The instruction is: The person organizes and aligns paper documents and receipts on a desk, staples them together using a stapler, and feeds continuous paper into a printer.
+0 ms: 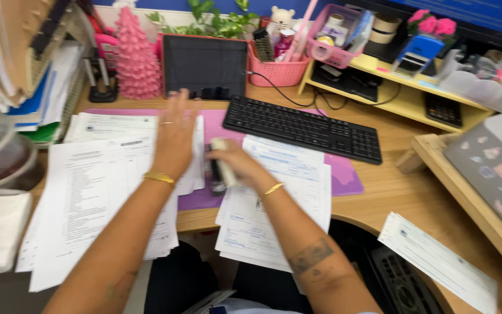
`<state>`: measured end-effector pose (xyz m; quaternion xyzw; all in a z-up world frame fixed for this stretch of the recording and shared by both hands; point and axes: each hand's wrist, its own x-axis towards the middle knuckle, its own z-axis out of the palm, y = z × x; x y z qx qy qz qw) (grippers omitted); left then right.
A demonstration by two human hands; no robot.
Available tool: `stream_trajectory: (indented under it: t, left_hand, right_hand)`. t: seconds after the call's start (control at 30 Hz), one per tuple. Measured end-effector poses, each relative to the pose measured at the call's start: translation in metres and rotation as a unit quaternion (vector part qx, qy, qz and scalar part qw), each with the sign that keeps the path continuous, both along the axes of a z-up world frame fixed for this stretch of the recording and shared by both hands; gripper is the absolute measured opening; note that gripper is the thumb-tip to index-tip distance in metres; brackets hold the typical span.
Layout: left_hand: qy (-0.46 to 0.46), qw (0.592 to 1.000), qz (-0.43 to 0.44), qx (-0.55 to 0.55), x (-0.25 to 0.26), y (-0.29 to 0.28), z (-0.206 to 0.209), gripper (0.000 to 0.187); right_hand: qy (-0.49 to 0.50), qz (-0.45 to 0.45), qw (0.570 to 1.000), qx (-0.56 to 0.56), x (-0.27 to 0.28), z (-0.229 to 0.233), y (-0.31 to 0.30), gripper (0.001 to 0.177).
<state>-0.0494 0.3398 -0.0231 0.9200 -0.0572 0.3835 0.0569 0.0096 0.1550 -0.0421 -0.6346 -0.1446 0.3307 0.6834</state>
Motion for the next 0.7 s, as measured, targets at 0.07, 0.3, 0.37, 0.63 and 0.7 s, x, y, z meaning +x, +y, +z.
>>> stream_trajectory:
  t: [0.07, 0.3, 0.37, 0.63, 0.7]
  left_hand:
    - [0.025, 0.991, -0.106, -0.081, 0.028, -0.057, -0.011, 0.055]
    - [0.204, 0.968, -0.098, -0.112, 0.041, -0.150, -0.076, 0.056]
    - [0.208, 0.972, -0.036, -0.103, 0.032, -0.149, -0.087, 0.056]
    - [0.181, 0.977, -0.010, -0.115, 0.032, -0.150, -0.092, 0.061]
    - [0.198, 0.974, -0.003, -0.114, 0.033, -0.151, -0.093, 0.061]
  right_hand:
    - [-0.153, -0.101, 0.969, -0.167, 0.025, 0.008, -0.061, 0.039]
    - [0.006, -0.123, 0.985, -0.119, 0.019, 0.006, -0.148, 0.041]
    - [0.010, -0.114, 0.986, -0.117, 0.015, 0.010, -0.145, 0.041]
    - [-0.297, -0.114, 0.807, -0.497, 0.042, 0.008, -0.102, 0.051]
    - [-0.294, -0.119, 0.798, -0.512, 0.049, 0.006, -0.093, 0.052]
